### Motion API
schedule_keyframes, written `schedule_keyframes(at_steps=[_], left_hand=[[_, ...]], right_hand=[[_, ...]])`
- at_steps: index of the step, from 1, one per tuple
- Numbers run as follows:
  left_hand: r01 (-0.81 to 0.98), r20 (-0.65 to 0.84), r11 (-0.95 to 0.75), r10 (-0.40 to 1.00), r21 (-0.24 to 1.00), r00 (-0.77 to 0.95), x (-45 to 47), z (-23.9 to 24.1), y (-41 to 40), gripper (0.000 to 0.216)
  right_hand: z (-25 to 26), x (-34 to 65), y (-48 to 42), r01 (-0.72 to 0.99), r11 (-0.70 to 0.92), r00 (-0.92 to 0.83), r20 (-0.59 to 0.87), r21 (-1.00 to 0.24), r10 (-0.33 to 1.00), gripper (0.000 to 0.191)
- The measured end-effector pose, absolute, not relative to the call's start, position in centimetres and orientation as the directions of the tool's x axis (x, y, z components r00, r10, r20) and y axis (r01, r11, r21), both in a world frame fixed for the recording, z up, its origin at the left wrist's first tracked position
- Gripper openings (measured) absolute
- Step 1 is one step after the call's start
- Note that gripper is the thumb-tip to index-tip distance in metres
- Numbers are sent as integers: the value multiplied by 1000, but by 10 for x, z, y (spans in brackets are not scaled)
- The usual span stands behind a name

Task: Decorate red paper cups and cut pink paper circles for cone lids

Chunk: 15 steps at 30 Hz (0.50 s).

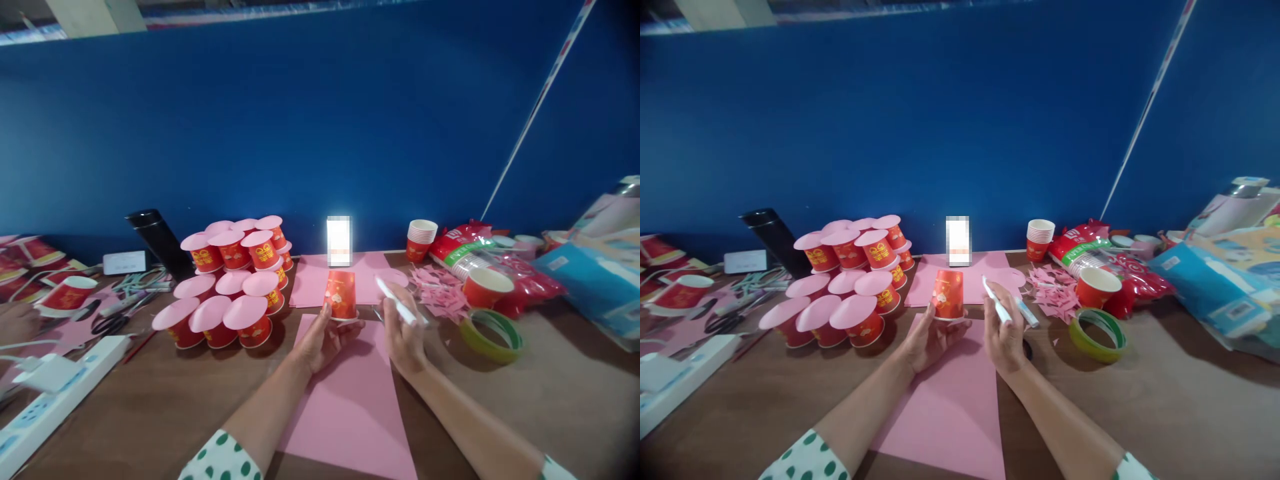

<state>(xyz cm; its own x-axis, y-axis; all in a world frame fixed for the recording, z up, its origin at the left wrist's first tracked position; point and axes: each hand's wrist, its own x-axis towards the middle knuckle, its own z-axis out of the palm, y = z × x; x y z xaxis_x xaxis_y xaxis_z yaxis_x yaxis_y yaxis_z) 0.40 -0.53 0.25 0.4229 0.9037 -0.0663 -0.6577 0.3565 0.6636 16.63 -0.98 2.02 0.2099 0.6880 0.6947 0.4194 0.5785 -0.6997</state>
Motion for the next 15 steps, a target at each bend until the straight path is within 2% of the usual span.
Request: schedule_keyframes(at_steps=[4, 9, 12, 15], left_hand=[[-681, -70, 400, 887, 614, 457, 4, 7, -4, 59], [-698, -61, 378, 899, 609, 434, 4, 10, -4, 62], [-718, -42, 308, 931, 624, 362, 2, 11, -2, 57], [-759, -45, 208, 972, 617, 230, -2, 14, 1, 47]], right_hand=[[8, 161, -2, 483, 595, 71, 706, -642, 704, 26], [-9, 161, 2, 550, 638, -83, 725, -538, 683, 36], [-9, 159, -1, 616, 649, -177, 724, -447, 666, 41], [-4, 155, -5, 656, 646, -235, 707, -391, 667, 36]])
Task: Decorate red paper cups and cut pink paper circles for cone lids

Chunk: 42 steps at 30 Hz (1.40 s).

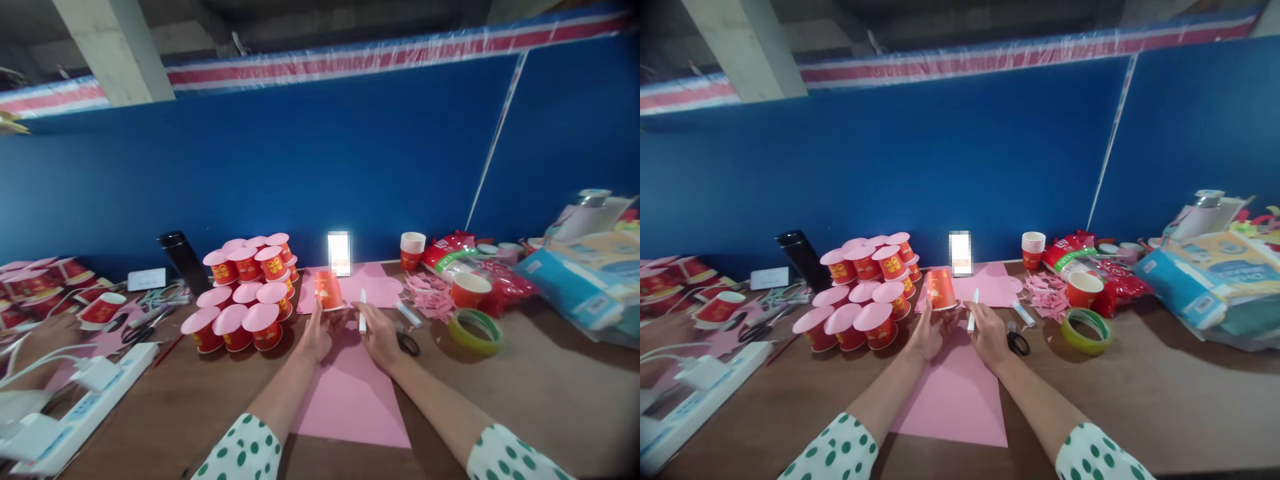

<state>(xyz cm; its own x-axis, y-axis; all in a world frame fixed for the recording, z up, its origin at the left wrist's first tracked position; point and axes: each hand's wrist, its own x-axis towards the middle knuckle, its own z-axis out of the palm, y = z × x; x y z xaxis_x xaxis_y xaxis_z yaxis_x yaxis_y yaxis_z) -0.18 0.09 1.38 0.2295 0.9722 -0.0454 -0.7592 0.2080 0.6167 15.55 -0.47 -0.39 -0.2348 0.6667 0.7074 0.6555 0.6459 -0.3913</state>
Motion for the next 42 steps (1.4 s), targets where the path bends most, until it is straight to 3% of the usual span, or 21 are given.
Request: schedule_keyframes(at_steps=[7, 14, 18, 24, 31, 36, 42], left_hand=[[-762, -79, 161, 987, 628, 144, -12, 32, -7, 45], [-738, -80, 143, 990, 660, 120, -31, 42, -8, 49], [-747, -82, 139, 990, 651, 113, -32, 40, -7, 47], [-730, -60, 130, 991, 671, 121, -28, 47, -25, 48], [-643, -95, 154, 987, 750, 126, -38, 34, -53, 45], [-589, -106, 74, 994, 805, -19, -43, 11, -57, 46], [-655, -87, 7, 992, 755, -90, -46, 2, -60, 47]], right_hand=[[5, 158, 3, 737, 631, -363, 644, -244, 673, 36], [17, 159, -21, 743, 599, -318, 628, -300, 710, 24], [9, 148, -77, 699, 629, -449, 476, -340, 756, 25], [-8, 144, -130, 700, 654, -516, 431, -286, 741, 22], [4, 158, -100, 765, 588, -513, 303, -263, 803, 19], [1, 165, -73, 741, 602, -515, 323, -297, 794, 22], [-8, 170, -71, 710, 633, -515, 386, -309, 766, 25]])
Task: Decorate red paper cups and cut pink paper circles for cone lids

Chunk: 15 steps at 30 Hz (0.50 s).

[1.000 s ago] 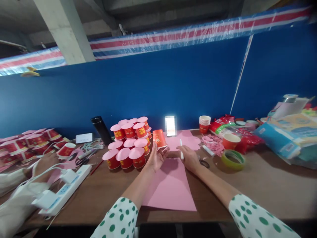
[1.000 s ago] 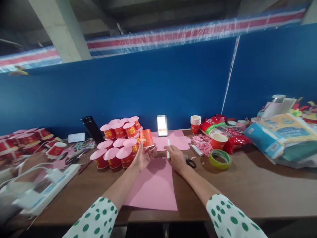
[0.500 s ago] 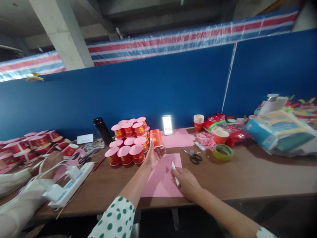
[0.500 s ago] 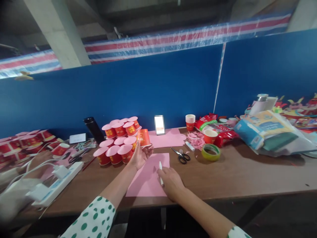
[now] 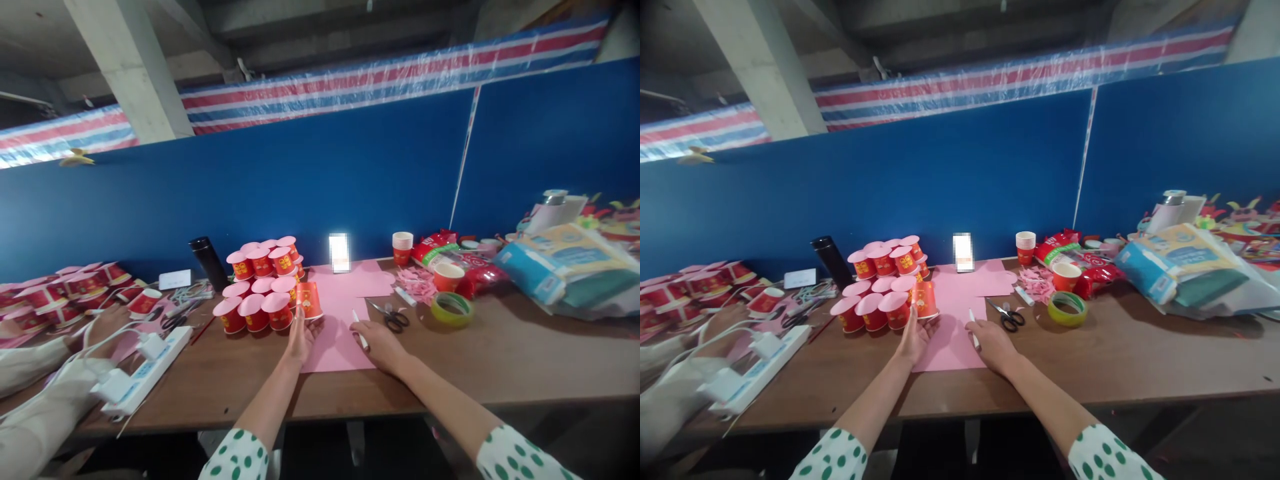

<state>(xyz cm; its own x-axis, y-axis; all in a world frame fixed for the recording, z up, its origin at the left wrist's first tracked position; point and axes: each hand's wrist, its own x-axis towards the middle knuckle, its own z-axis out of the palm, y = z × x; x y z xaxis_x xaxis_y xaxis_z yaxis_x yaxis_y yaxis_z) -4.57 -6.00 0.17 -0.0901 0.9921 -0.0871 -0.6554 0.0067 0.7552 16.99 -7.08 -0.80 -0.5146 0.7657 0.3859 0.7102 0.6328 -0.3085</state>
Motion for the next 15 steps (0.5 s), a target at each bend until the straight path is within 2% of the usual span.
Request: schedule_keyframes(at_steps=[6, 12, 15], left_hand=[[-659, -63, -34, 990, 751, -124, -46, -2, -64, 49], [-669, -107, 33, 992, 742, -69, -47, 1, -66, 52], [-672, -105, 45, 993, 739, -50, -46, 3, -67, 53]], right_hand=[[-9, 172, -77, 705, 640, -491, 440, -307, 752, 23], [-8, 173, -78, 773, 555, -375, 482, -309, 792, 29], [-9, 172, -77, 787, 542, -379, 463, -295, 801, 26]])
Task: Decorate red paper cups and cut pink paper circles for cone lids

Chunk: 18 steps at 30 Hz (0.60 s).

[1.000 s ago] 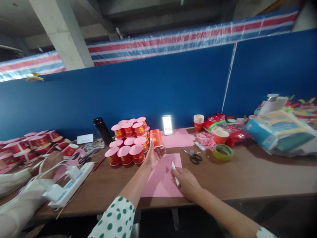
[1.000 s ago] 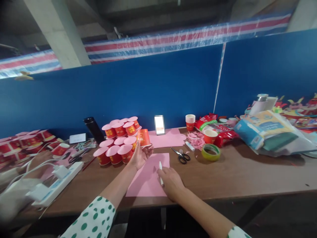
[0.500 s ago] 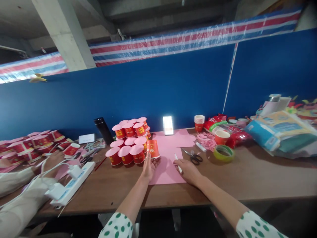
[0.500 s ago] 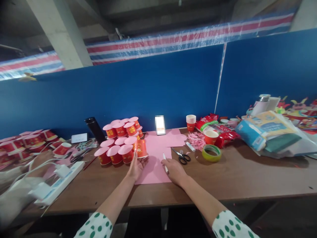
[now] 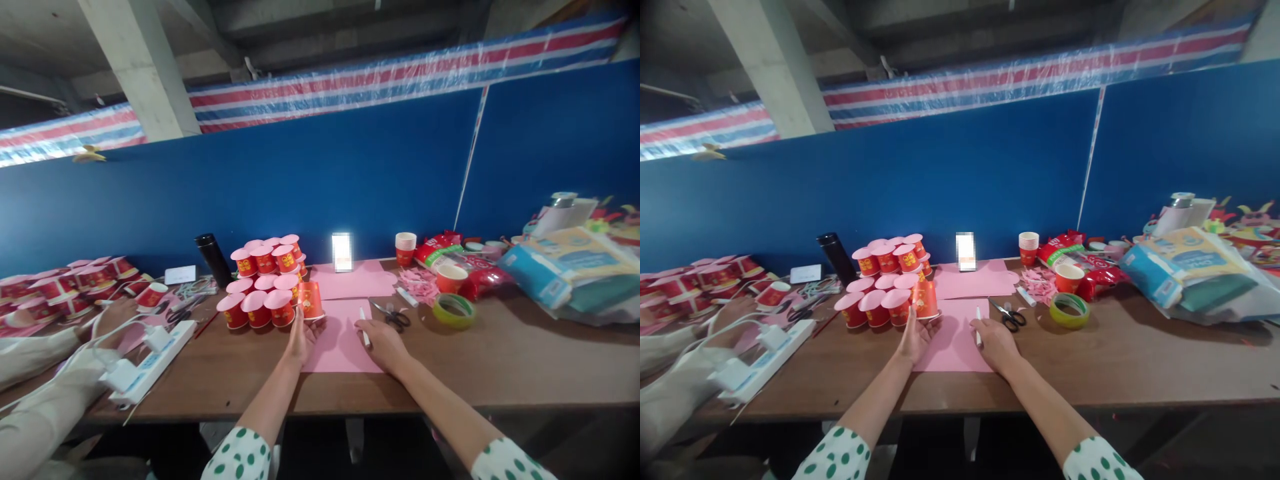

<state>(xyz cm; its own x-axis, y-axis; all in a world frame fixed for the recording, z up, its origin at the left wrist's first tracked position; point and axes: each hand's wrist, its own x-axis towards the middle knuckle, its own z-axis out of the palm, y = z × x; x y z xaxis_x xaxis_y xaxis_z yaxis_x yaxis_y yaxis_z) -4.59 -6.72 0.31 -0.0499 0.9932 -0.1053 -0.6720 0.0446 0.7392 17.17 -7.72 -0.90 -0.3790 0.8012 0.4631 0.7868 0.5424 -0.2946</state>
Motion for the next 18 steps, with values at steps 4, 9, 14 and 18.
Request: schedule_keyframes(at_steps=[4, 9, 14, 18], left_hand=[[-665, -99, 66, 995, 744, -12, -45, 3, -69, 55], [-646, -79, 51, 997, 761, -14, -45, 2, -67, 54], [-634, -78, 52, 997, 771, -12, -46, -2, -65, 60], [-591, -16, 11, 1000, 806, -4, -46, -4, -66, 59]], right_hand=[[-11, 170, -75, 788, 546, -392, 451, -285, 802, 24], [-11, 170, -71, 786, 557, -411, 447, -267, 794, 22], [-8, 168, -71, 782, 558, -410, 447, -278, 795, 21], [-7, 168, -71, 776, 566, -417, 447, -279, 792, 20]])
